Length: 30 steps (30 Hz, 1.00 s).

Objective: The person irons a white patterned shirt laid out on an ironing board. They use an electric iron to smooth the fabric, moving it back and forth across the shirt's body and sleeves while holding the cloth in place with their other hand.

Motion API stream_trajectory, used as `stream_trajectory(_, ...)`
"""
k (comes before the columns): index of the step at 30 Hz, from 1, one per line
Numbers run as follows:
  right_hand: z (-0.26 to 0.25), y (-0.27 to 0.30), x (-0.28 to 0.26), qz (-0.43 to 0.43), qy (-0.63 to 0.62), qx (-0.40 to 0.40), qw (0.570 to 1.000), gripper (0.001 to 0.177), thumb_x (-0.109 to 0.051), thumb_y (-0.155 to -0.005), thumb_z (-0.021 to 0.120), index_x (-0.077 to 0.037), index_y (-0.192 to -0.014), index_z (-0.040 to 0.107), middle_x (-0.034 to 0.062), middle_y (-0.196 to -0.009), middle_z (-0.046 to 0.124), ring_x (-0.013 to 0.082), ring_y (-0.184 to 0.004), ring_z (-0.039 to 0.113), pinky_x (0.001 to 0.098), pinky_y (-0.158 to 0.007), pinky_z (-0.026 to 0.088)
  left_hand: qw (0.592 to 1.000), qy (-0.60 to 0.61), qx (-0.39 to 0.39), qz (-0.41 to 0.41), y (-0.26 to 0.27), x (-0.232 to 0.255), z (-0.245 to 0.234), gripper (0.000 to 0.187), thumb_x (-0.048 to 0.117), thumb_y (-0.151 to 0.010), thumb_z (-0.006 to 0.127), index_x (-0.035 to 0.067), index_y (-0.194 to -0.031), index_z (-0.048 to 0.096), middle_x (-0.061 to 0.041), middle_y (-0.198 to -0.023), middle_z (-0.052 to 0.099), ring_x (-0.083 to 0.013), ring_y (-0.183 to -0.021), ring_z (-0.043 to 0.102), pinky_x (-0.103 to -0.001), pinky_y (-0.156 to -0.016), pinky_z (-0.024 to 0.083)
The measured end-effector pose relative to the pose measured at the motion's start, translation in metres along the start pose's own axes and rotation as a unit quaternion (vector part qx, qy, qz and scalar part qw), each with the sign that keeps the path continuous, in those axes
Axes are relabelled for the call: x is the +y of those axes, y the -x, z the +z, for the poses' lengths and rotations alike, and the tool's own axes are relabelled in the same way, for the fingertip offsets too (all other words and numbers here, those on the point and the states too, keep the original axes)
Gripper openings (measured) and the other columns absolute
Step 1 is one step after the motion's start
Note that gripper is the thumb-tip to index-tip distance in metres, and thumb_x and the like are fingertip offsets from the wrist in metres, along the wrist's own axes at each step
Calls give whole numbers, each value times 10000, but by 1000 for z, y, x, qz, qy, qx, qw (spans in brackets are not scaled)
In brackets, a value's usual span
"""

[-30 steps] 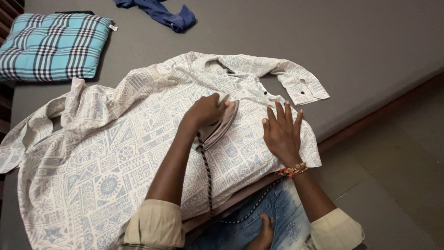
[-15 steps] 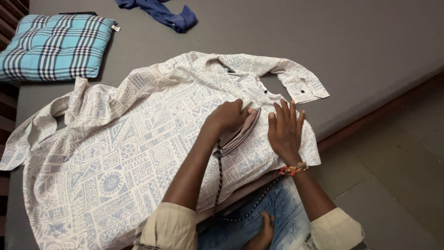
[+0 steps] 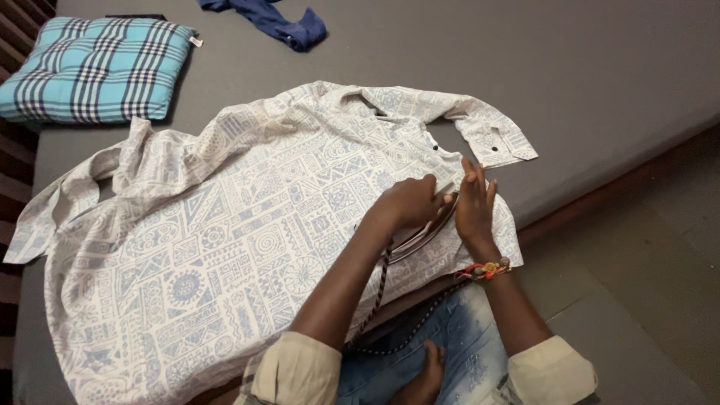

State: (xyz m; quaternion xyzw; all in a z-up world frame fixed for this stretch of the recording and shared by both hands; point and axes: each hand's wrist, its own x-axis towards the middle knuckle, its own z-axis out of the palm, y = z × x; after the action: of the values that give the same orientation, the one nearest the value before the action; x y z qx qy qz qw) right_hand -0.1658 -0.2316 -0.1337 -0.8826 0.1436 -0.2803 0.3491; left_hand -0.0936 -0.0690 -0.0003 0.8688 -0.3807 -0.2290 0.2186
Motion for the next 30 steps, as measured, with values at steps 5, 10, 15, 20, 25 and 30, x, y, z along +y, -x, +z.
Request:
stream_trajectory(5,-2,-2,-9,10,12,-2,1000,675,-473,-1114,81,-55,-1573,346,136,-1645,357,374,-1563,194,586,-1241,10,1000,21,-5,-9,-2,-10,-6,536,485,-1010,513,-3,-1229,562,-275,-1156,696,-418,-1086,684,-515,-920,531)
stream_trajectory(10,-1,0,-14,11,35,-2,999,662,-474,-1119,109,-61,-1562,379,134,-1611,399,375,-1555,224,598,-1237,36,999,4,35,-39,7,-24,-8,471,420,-1044,454,3,-1238,555,-299,-1145,688,-452,-1073,678,-537,-923,529)
stream_trajectory(15,-3,0,-23,4,79,2,997,649,-479,-1122,140,-70,-1523,444,134,-1581,450,373,-1543,256,616,-1229,56,992,33,45,-115,30,-56,-29,474,422,-1045,431,3,-1236,541,-281,-1127,705,-420,-1035,704,-527,-911,548)
stream_trajectory(20,-5,-1,-26,11,75,2,997,636,-474,-1123,171,-68,-1503,481,140,-1569,462,375,-1534,263,618,-1227,61,985,8,90,-146,52,-100,-49,494,422,-1043,457,-24,-1239,534,-308,-1112,700,-457,-1042,689,-531,-937,536)
stream_trajectory(25,-5,2,-30,-10,99,8,995,622,-464,-1134,186,-61,-1499,488,157,-1577,456,384,-1539,265,613,-1228,64,975,-9,144,-167,61,-145,-60,496,413,-1039,471,-38,-1233,546,-333,-1119,686,-488,-1061,671,-545,-953,524)
stream_trajectory(30,-10,2,-41,21,79,-13,997,604,-475,-1118,242,-65,-1472,509,160,-1572,458,378,-1545,237,606,-1235,38,963,-2,156,-220,70,-172,-72,499,417,-1042,455,-28,-1240,560,-330,-1137,682,-481,-1060,682,-537,-952,535)
